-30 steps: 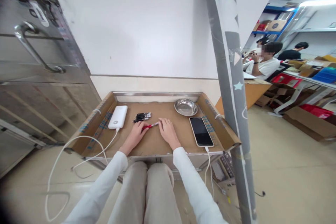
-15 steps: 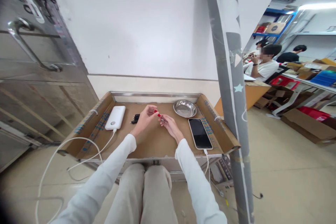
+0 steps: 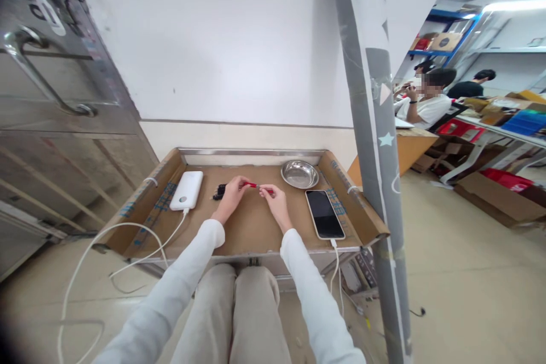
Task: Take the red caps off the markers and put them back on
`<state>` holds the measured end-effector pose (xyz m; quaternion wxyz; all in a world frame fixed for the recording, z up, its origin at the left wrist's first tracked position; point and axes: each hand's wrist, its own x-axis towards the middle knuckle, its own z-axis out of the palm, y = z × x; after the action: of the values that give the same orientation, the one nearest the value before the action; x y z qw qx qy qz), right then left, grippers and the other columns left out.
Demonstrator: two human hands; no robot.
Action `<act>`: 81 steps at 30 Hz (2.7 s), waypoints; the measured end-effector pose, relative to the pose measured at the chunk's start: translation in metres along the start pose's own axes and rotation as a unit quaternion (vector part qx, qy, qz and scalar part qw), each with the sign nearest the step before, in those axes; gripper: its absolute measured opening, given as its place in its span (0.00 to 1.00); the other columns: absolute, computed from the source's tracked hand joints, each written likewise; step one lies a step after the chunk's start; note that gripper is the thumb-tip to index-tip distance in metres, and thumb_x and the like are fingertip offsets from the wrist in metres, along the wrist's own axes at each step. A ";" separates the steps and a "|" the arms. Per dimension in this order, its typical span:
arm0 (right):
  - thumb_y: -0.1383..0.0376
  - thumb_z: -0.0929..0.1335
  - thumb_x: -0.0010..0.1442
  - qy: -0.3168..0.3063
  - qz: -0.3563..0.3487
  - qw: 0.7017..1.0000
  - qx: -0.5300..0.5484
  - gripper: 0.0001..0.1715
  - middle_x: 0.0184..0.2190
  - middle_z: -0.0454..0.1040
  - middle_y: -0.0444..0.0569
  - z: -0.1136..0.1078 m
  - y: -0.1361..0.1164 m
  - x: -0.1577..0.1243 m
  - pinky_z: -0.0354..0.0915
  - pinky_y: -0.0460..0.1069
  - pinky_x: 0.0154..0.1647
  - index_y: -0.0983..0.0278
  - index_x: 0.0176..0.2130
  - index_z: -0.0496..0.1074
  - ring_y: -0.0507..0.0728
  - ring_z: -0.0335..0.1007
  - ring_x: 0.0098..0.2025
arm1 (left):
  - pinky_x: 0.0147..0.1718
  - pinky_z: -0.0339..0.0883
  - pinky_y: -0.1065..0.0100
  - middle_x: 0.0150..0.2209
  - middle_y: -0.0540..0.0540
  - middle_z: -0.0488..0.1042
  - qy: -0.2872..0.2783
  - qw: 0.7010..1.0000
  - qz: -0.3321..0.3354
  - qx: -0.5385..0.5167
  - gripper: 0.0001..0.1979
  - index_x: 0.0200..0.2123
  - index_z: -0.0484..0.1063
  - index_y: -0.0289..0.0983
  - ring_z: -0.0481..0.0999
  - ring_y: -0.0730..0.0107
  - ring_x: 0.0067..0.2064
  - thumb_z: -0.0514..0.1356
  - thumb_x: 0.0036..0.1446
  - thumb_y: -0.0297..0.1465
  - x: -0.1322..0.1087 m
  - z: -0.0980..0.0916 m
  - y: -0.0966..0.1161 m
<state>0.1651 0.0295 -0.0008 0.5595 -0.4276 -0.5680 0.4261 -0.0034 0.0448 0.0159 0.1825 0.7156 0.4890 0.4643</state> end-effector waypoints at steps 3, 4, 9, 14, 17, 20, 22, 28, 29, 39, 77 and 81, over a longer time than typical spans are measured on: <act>0.61 0.62 0.60 -0.057 -0.074 0.982 -0.163 0.14 0.42 0.76 0.49 0.006 -0.007 -0.007 0.65 0.52 0.49 0.62 0.42 0.73 0.54 0.71 0.43 | 0.47 0.65 0.58 0.40 0.43 0.72 -0.036 0.989 0.043 0.135 0.06 0.38 0.67 0.36 0.71 0.62 0.45 0.53 0.59 0.25 -0.006 0.009 0.002; 0.64 0.61 0.61 -0.082 -0.095 0.968 -0.216 0.14 0.43 0.75 0.48 0.006 -0.011 -0.010 0.64 0.52 0.51 0.61 0.43 0.72 0.54 0.70 0.46 | 0.49 0.63 0.57 0.43 0.41 0.72 -0.034 0.984 0.056 0.167 0.07 0.40 0.67 0.36 0.70 0.60 0.48 0.52 0.59 0.24 -0.008 0.009 0.004; 0.65 0.60 0.63 -0.087 -0.156 0.908 -0.380 0.16 0.49 0.70 0.51 0.000 -0.019 -0.023 0.59 0.52 0.55 0.62 0.49 0.68 0.56 0.64 0.52 | 0.54 0.58 0.57 0.54 0.40 0.65 -0.022 0.974 0.101 0.201 0.16 0.47 0.66 0.37 0.65 0.61 0.55 0.47 0.59 0.20 -0.024 0.005 0.009; 0.61 0.60 0.64 -0.048 -0.135 0.857 -0.496 0.14 0.40 0.71 0.51 -0.006 -0.011 -0.027 0.59 0.53 0.47 0.62 0.41 0.72 0.58 0.64 0.43 | 0.50 0.62 0.58 0.45 0.43 0.69 -0.089 0.971 0.127 0.183 0.11 0.45 0.67 0.38 0.68 0.63 0.49 0.50 0.61 0.27 -0.033 0.004 0.011; 0.61 0.58 0.65 -0.050 -0.130 0.844 -0.518 0.16 0.39 0.71 0.51 -0.005 -0.009 -0.021 0.58 0.52 0.45 0.61 0.39 0.72 0.58 0.63 0.42 | 0.47 0.62 0.59 0.41 0.44 0.69 -0.101 0.967 0.121 0.201 0.07 0.41 0.68 0.38 0.69 0.63 0.45 0.51 0.62 0.31 -0.031 0.007 0.010; 0.63 0.57 0.66 -0.040 -0.127 0.842 -0.523 0.16 0.39 0.71 0.52 -0.002 -0.011 -0.012 0.58 0.52 0.45 0.62 0.40 0.72 0.59 0.63 0.42 | 0.46 0.61 0.58 0.40 0.43 0.69 -0.074 0.961 0.089 0.251 0.07 0.38 0.68 0.37 0.68 0.60 0.44 0.52 0.61 0.31 -0.025 0.011 0.009; 0.65 0.57 0.66 -0.043 -0.131 0.843 -0.520 0.16 0.39 0.71 0.52 0.000 -0.012 -0.006 0.58 0.52 0.45 0.62 0.42 0.72 0.58 0.63 0.42 | 0.45 0.61 0.57 0.40 0.41 0.68 -0.052 0.952 0.071 0.292 0.07 0.39 0.68 0.36 0.67 0.58 0.44 0.51 0.62 0.31 -0.020 0.014 0.008; 0.70 0.56 0.64 -0.021 -0.177 0.809 -0.560 0.16 0.38 0.70 0.51 0.002 -0.008 -0.002 0.57 0.51 0.44 0.63 0.42 0.70 0.57 0.63 0.40 | 0.43 0.60 0.59 0.40 0.39 0.68 -0.024 0.929 0.033 0.368 0.11 0.39 0.67 0.35 0.67 0.58 0.43 0.46 0.63 0.30 -0.015 0.016 0.016; 0.71 0.57 0.64 -0.015 -0.177 0.802 -0.570 0.15 0.37 0.70 0.51 0.001 -0.007 -0.003 0.57 0.51 0.43 0.63 0.41 0.70 0.57 0.63 0.40 | 0.43 0.60 0.60 0.40 0.40 0.68 -0.019 0.929 0.026 0.370 0.11 0.40 0.67 0.36 0.67 0.58 0.43 0.46 0.64 0.30 -0.018 0.014 0.018; 0.72 0.58 0.62 -0.008 -0.156 0.805 -0.572 0.13 0.38 0.69 0.52 0.000 -0.008 -0.014 0.57 0.51 0.43 0.63 0.40 0.69 0.58 0.63 0.41 | 0.43 0.60 0.57 0.45 0.38 0.67 0.095 0.888 -0.141 0.428 0.13 0.47 0.65 0.33 0.65 0.53 0.46 0.50 0.60 0.29 -0.073 -0.037 0.020; 0.64 0.62 0.61 -0.046 -0.149 0.951 -0.266 0.12 0.43 0.76 0.50 0.001 -0.007 -0.019 0.65 0.52 0.50 0.61 0.42 0.72 0.56 0.71 0.45 | 0.47 0.67 0.63 0.43 0.42 0.72 0.178 0.964 -0.072 -0.182 0.13 0.44 0.68 0.36 0.73 0.69 0.44 0.55 0.59 0.37 -0.039 -0.010 0.022; 0.63 0.60 0.63 -0.008 -0.150 0.942 -0.301 0.14 0.42 0.75 0.52 0.000 -0.013 -0.021 0.64 0.53 0.50 0.62 0.43 0.72 0.57 0.70 0.45 | 0.46 0.68 0.64 0.42 0.42 0.72 0.197 0.966 -0.083 -0.148 0.12 0.43 0.67 0.35 0.73 0.69 0.42 0.54 0.59 0.36 -0.039 -0.010 0.019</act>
<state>0.1651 0.0056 0.0057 0.4580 -0.4823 -0.7316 0.1497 -0.0052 0.0005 0.0160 0.2246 0.5317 0.4989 0.6465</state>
